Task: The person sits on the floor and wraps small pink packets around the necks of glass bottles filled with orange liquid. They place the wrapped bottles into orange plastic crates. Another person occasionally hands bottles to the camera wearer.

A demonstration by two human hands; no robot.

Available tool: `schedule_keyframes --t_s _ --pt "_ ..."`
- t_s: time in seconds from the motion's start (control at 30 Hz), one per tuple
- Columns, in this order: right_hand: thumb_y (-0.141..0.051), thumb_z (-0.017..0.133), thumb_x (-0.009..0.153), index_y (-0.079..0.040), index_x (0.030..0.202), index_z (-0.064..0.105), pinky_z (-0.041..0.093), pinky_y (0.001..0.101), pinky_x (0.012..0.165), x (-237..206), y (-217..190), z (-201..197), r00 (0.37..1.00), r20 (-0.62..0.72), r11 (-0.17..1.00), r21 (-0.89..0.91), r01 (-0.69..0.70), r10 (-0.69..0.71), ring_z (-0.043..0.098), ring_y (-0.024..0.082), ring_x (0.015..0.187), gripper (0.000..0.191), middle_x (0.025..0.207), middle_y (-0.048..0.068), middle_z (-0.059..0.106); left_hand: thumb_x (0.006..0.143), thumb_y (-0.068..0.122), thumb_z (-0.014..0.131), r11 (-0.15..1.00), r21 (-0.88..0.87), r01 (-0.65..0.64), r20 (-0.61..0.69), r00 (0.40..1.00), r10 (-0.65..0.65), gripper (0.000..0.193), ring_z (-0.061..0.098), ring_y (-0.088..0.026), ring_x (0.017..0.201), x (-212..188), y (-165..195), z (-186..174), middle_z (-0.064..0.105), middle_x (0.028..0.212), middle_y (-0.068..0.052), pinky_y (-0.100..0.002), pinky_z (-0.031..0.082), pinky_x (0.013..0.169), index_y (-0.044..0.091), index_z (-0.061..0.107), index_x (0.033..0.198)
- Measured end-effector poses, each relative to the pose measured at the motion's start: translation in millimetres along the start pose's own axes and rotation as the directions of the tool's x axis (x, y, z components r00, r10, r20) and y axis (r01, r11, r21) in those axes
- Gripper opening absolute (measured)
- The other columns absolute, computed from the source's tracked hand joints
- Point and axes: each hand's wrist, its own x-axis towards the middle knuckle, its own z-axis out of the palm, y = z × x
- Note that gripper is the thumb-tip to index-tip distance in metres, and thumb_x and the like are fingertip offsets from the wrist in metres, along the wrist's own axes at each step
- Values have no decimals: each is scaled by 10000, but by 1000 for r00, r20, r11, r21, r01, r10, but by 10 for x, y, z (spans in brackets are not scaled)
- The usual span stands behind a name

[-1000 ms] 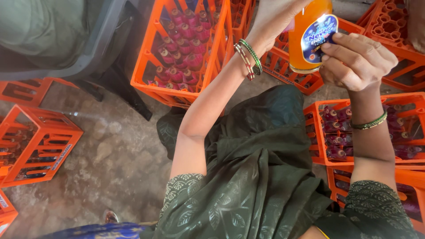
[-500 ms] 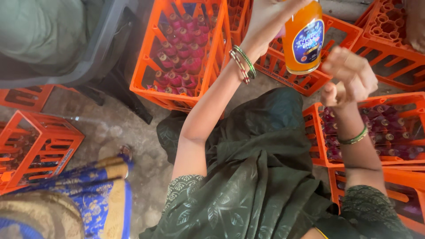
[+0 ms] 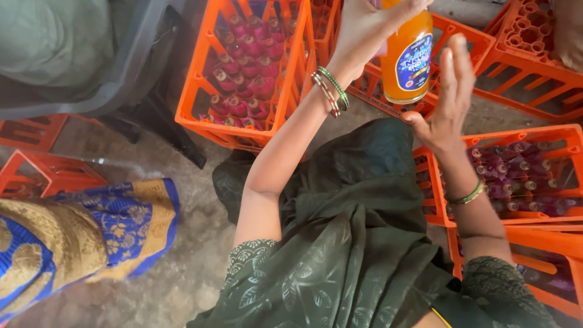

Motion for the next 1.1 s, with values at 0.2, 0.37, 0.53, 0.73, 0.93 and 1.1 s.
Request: schedule_keyframes --t_s 0.2,0.37,0.53,0.73,0.93,1.1 --pt "-884 610 935 -369 1679 350 98 688 1280 137 374 -93 957 138 950 -148 274 -255 94 498 1623 942 1739 241 36 886 445 794 989 111 101 5 995 -102 510 840 -143 925 -79 -327 45 804 1031 -98 -321 681 742 8 721 1140" --pt "-865 618 930 -438 1664 495 42 695 1302 32 383 -61 911 189 874 -267 406 -366 69 471 1614 858 1741 227 54 854 451 799 980 59 191 -42 981 -188 556 840 -176 929 -127 -471 -2 806 1023 -118 -355 689 719 -15 732 1149" --pt "-830 621 909 -456 1490 643 33 664 1305 -163 401 -16 850 163 812 -251 526 -501 162 406 1626 691 1722 165 113 915 455 772 995 43 92 34 995 -93 497 821 -152 985 -132 -358 -33 812 1060 -75 -349 686 803 26 753 1164" --pt "-790 568 912 -290 1315 776 102 662 1330 -307 501 -22 930 -111 928 91 361 -351 211 424 1575 675 1699 160 220 963 449 762 999 -34 -13 87 996 16 428 800 -146 985 -104 -214 -26 807 1056 -89 -353 696 852 43 765 1098" --pt "-756 609 895 -316 1229 791 84 590 1305 -284 610 52 877 -112 884 -29 466 -466 245 385 1558 581 1677 152 268 943 463 777 998 -58 0 94 996 6 458 800 -140 1016 -122 -192 -70 805 1086 -70 -352 700 880 53 746 1146" --pt "-773 523 901 -205 1229 753 169 703 1282 -223 664 -58 918 -222 928 109 357 -327 339 391 1514 695 1631 170 399 928 449 813 999 -22 -40 65 997 41 495 789 -151 1048 -145 -200 -30 796 1121 -65 -349 710 873 48 717 1202"
